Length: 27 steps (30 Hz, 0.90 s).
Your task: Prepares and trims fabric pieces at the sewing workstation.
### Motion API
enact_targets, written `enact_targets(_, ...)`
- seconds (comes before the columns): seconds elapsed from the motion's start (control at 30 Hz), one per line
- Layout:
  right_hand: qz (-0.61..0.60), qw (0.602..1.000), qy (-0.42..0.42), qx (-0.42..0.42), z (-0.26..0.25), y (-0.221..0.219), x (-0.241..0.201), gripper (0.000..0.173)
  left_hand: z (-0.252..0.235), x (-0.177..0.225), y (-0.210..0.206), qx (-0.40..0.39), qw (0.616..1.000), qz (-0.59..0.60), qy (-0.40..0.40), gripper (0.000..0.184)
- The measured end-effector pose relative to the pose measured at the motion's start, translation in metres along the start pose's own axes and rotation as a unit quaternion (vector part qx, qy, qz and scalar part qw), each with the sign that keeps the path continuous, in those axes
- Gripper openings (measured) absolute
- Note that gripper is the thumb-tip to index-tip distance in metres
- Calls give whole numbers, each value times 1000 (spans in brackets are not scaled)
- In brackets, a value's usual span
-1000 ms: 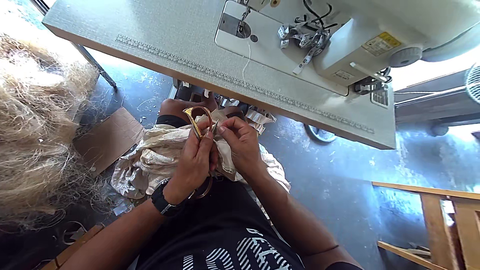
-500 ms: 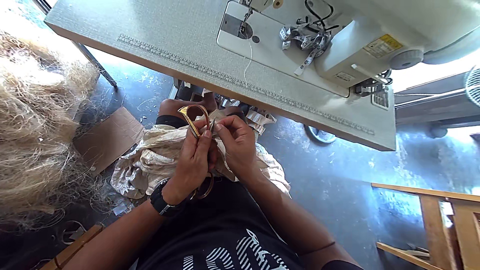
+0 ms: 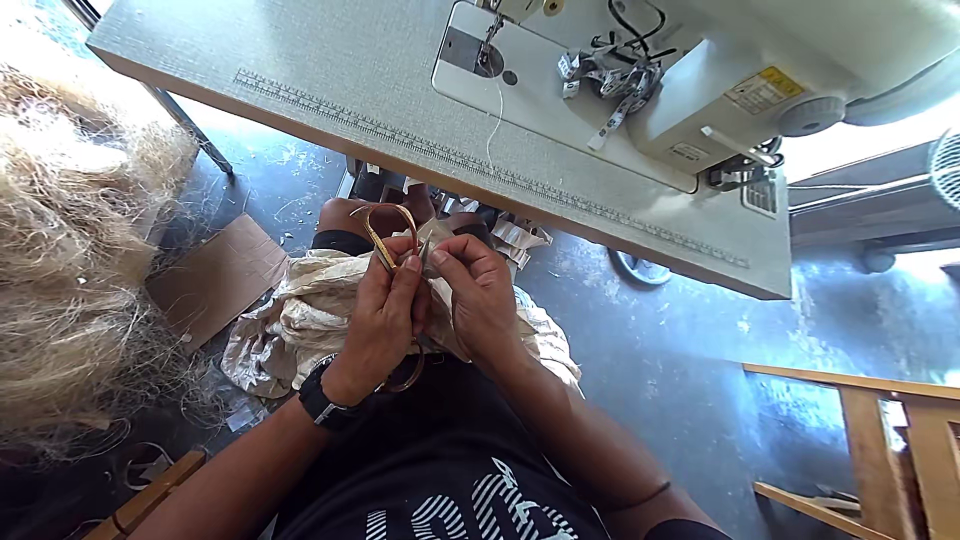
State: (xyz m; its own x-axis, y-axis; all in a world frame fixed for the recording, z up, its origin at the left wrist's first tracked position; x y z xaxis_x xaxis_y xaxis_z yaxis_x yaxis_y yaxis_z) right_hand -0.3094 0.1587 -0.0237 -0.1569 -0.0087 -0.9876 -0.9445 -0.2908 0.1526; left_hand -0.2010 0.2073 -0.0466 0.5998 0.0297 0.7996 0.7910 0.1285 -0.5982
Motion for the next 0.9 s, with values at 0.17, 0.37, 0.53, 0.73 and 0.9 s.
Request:
enact_targets(0.17,45,998,27,18,2,0,-2,11,-1,-1,0,-14,1000,5,-1,22)
enact_targets(0.37,87,992,85,19,1,0,-4,8,-4,1,-1,-4,1000,29,11,18)
enact_targets(0.53,62,991,113,-22,-6,1,-2,10,-7,5,1,-19,996,77,32,19)
enact_targets(0.73,18,992,114,-56,-11,2,1,11,-7,7,2,-34,994,96,52,21)
enact_targets(0.9,20,994,98,-54,-13,3,0,11,-6,8,1,-40,995,77,40,22)
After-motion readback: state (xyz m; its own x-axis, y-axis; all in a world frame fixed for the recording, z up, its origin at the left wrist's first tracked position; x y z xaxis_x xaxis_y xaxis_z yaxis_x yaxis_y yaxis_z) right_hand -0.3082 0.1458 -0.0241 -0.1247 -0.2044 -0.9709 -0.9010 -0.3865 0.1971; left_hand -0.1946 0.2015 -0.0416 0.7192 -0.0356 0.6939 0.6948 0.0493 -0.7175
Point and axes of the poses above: each hand's wrist, its own z-axis away from the middle knuckle, its own y-axis out of the back of the hand, x = y × z, the point moved 6 cm from there along -z, towards the middle knuckle, and after that the axes turned 13 degrees about z, right-handed, at the moved point
